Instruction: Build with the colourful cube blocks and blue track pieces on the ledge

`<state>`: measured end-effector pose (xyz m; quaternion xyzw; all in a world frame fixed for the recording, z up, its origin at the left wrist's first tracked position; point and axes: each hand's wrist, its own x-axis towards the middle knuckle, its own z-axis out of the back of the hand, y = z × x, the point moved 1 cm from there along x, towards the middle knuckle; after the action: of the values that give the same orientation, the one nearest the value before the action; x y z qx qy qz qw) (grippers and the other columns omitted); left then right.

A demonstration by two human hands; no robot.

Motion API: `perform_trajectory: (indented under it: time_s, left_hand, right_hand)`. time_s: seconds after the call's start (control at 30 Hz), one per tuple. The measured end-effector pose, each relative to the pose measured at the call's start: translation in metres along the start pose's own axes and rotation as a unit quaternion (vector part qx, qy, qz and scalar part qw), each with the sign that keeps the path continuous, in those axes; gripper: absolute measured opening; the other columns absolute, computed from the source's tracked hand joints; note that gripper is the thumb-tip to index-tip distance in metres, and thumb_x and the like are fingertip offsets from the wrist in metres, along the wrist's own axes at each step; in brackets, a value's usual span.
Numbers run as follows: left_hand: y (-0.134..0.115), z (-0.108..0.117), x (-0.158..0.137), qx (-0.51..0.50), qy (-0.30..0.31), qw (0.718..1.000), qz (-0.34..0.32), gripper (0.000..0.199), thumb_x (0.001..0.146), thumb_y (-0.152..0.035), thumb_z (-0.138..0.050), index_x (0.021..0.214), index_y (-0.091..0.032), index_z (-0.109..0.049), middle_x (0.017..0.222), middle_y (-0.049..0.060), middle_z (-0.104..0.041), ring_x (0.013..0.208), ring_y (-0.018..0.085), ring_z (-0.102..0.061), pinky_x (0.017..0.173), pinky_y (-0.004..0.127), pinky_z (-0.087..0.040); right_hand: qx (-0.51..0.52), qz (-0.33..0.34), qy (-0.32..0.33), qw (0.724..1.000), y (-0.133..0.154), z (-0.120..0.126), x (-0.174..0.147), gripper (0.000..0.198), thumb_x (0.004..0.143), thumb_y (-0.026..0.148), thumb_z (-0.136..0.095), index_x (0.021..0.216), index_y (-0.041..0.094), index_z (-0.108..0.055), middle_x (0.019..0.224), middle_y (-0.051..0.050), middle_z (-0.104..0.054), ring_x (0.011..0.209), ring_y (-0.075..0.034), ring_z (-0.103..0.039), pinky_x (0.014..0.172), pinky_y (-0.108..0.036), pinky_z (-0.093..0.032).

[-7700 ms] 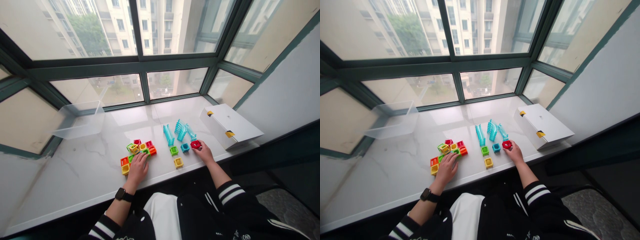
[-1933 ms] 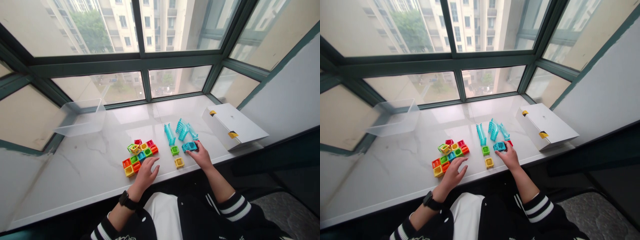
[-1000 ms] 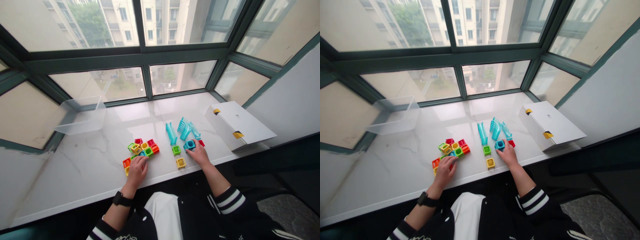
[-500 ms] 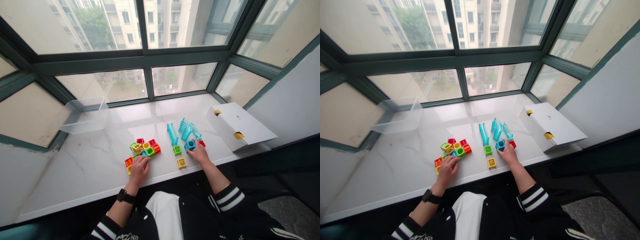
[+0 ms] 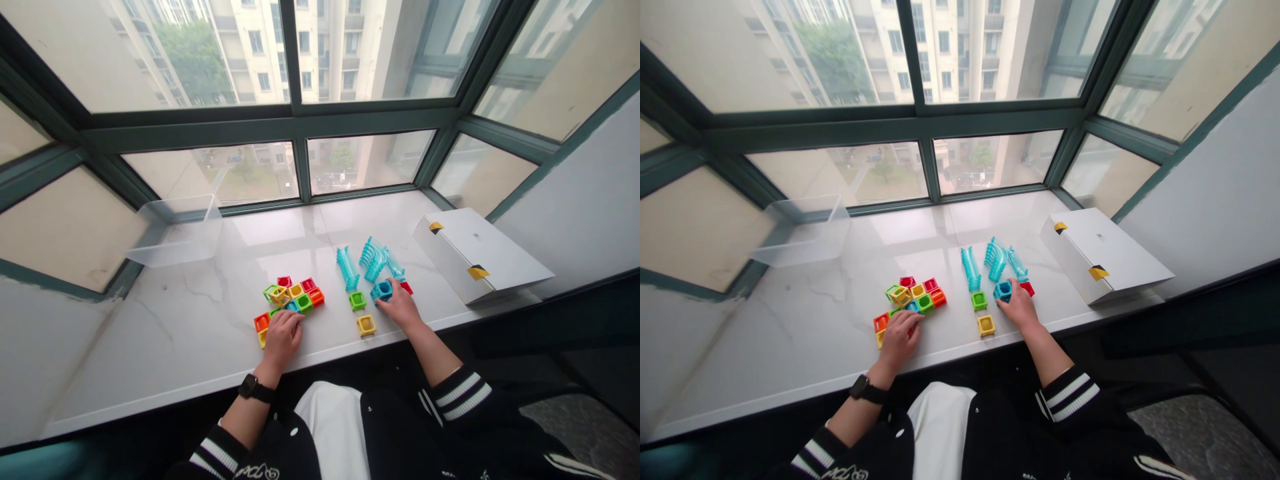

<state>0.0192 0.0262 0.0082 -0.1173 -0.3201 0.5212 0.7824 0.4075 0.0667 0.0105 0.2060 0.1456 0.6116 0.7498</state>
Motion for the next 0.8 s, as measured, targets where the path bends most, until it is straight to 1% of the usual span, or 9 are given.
perform_trajectory:
  time_s: [0.13, 0.23, 0.33, 0.4, 0.5, 0.57, 0.63, 0.73, 0.8]
  left_hand:
    - [-0.003, 0.002, 0.001, -0.003, -0.008, 1.000, -0.008, 0.025, 0.096, -0.015, -0.055, 0.104, -0.026, -0.077, 0.106, 0.007, -0.077, 0.106, 0.028, -0.067, 0.104, 0.050, -0.053]
    - [-0.003, 0.002, 0.000, -0.006, -0.012, 1.000, -0.006, 0.025, 0.096, -0.015, -0.056, 0.103, -0.026, -0.077, 0.105, 0.007, -0.077, 0.105, 0.028, -0.068, 0.103, 0.049, -0.054]
    - [-0.003, 0.002, -0.001, -0.014, -0.013, 1.000, -0.004, 0.025, 0.095, -0.015, -0.056, 0.104, -0.026, -0.077, 0.105, 0.007, -0.077, 0.105, 0.028, -0.068, 0.102, 0.049, -0.054]
    - [-0.002, 0.002, -0.001, -0.025, -0.014, 1.000, 0.002, 0.025, 0.095, -0.015, -0.056, 0.103, -0.026, -0.077, 0.105, 0.007, -0.077, 0.105, 0.027, -0.068, 0.103, 0.049, -0.054]
    - [-0.001, 0.002, 0.001, -0.061, -0.018, 0.997, 0.038, 0.022, 0.094, -0.019, -0.058, 0.102, -0.027, -0.077, 0.105, 0.006, -0.078, 0.105, 0.027, -0.070, 0.104, 0.049, -0.054]
    - [0.003, 0.003, 0.004, -0.111, -0.022, 0.989, 0.096, 0.020, 0.093, -0.025, -0.060, 0.102, -0.027, -0.077, 0.107, 0.006, -0.078, 0.107, 0.028, -0.071, 0.105, 0.050, -0.054]
    - [0.009, 0.006, 0.007, -0.196, -0.028, 0.966, 0.165, 0.021, 0.093, -0.031, -0.060, 0.104, -0.025, -0.077, 0.111, 0.007, -0.079, 0.111, 0.029, -0.072, 0.104, 0.050, -0.056]
    - [0.021, 0.020, 0.009, -0.323, -0.058, 0.916, 0.229, 0.027, 0.094, -0.040, -0.062, 0.110, -0.022, -0.074, 0.114, 0.008, -0.079, 0.112, 0.028, -0.074, 0.104, 0.048, -0.057]
    - [0.029, 0.034, 0.008, -0.344, -0.088, 0.904, 0.238, 0.031, 0.094, -0.045, -0.065, 0.112, -0.021, -0.073, 0.113, 0.009, -0.079, 0.111, 0.027, -0.074, 0.104, 0.048, -0.058]
  right_hand:
    - [0.001, 0.006, 0.004, 1.000, 0.000, 0.000, 0.000, 0.074, 0.082, 0.043, -0.075, 0.146, 0.018, -0.049, 0.134, -0.018, -0.069, 0.121, -0.038, -0.066, 0.101, -0.048, -0.055]
    - [0.005, 0.024, -0.001, 1.000, -0.001, 0.003, -0.001, 0.083, 0.081, 0.043, -0.076, 0.153, 0.018, -0.045, 0.147, -0.019, -0.062, 0.130, -0.039, -0.062, 0.108, -0.052, -0.052]
    - [0.017, 0.035, 0.002, 0.999, -0.002, 0.013, -0.005, 0.094, 0.076, 0.048, -0.081, 0.157, 0.019, -0.041, 0.154, -0.019, -0.056, 0.139, -0.041, -0.055, 0.115, -0.056, -0.048]
    - [0.037, 0.041, -0.012, 0.998, 0.000, 0.024, -0.010, 0.095, 0.078, 0.054, -0.080, 0.158, 0.019, -0.042, 0.151, -0.020, -0.059, 0.138, -0.041, -0.056, 0.114, -0.057, -0.049]
    - [0.094, 0.079, -0.072, 0.990, 0.012, 0.043, -0.021, 0.077, 0.088, 0.056, -0.071, 0.153, 0.020, -0.050, 0.139, -0.018, -0.066, 0.120, -0.035, -0.067, 0.106, -0.053, -0.055]
    - [0.132, 0.120, -0.109, 0.978, 0.026, 0.054, -0.030, 0.060, 0.094, 0.051, -0.066, 0.145, 0.022, -0.057, 0.130, -0.015, -0.069, 0.108, -0.030, -0.070, 0.098, -0.049, -0.059]
    - [0.158, 0.155, -0.122, 0.967, 0.042, 0.059, -0.036, 0.047, 0.097, 0.047, -0.062, 0.137, 0.022, -0.063, 0.122, -0.013, -0.072, 0.103, -0.028, -0.071, 0.092, -0.046, -0.061]
    - [0.180, 0.185, -0.086, 0.962, 0.067, 0.053, -0.043, 0.035, 0.100, 0.041, -0.058, 0.128, 0.023, -0.068, 0.114, -0.012, -0.073, 0.102, -0.028, -0.071, 0.090, -0.045, -0.061]
    - [0.188, 0.209, -0.033, 0.959, 0.084, 0.042, -0.046, 0.030, 0.101, 0.037, -0.055, 0.123, 0.023, -0.071, 0.112, -0.011, -0.075, 0.102, -0.027, -0.071, 0.094, -0.045, -0.060]
